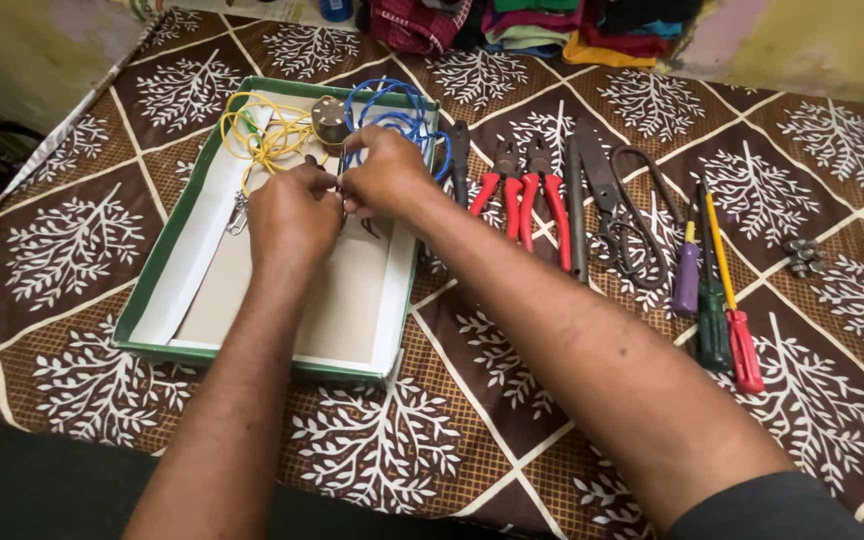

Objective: The person assembles small electrical components on a patterned tablecloth. They use pliers and screwdrivers to manipulate wires and a cylindrical component, then place the assembled parts into a shallow tray.

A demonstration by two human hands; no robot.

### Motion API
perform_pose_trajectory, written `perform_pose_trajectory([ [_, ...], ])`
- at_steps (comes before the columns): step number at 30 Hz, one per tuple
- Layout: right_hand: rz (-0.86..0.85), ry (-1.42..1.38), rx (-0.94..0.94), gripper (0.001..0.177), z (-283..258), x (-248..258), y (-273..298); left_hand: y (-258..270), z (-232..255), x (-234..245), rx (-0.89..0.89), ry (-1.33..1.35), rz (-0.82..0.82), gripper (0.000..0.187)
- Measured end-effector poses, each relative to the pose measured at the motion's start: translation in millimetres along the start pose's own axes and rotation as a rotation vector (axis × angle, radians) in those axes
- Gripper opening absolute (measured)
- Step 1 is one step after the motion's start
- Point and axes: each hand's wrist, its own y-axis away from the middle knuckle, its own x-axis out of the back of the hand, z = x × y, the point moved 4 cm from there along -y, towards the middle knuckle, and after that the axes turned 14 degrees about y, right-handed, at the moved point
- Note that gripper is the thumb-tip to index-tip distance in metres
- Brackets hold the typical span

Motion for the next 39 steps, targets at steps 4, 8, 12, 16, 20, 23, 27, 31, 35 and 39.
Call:
perform_pose_trajectory([
  [4,-0.020,0.075,-0.051,0.052,5.3,-9.6,-10.7,8.6,-2.4,-0.9,0.032,-0.020,0.021,0.020],
  [8,-0.024,0.080,-0.081,0.051,10.3,-18.3,-18.8,12.2,-4.1,-0.7,-0.043,-0.080,0.065,0.019],
  [12,-0.021,0.068,-0.108,0.052,14.3,-24.2,-26.0,15.0,-6.9,-3.8,-0.029,-0.072,0.040,0.018],
  [16,-0.002,0.099,-0.100,0.051,14.8,-24.9,-27.8,17.6,-2.4,-4.6,-0.062,-0.073,0.038,0.017],
  [20,0.017,0.075,-0.111,0.047,14.0,-23.7,-23.9,19.0,3.0,-2.8,-0.054,-0.087,0.022,0.017],
  [23,0.020,0.095,-0.101,0.050,12.4,-22.2,-21.4,19.8,4.7,-1.4,-0.038,-0.077,0.014,0.015],
  [27,0.012,0.078,-0.110,0.050,10.1,-20.9,-17.3,19.8,3.4,-2.8,-0.020,-0.092,-0.004,0.014],
  [31,0.060,0.072,-0.094,0.047,13.7,-20.0,-12.3,20.4,0.0,-4.4,-0.159,-0.075,0.038,0.014],
  [35,0.353,0.215,0.239,0.039,15.6,-15.1,-9.8,17.9,-5.7,-6.7,-0.314,-0.066,0.051,0.016],
  [39,0.443,0.167,0.387,0.034,12.2,-7.8,2.9,7.9,2.2,-10.2,-0.462,-0.096,-0.001,0.018],
])
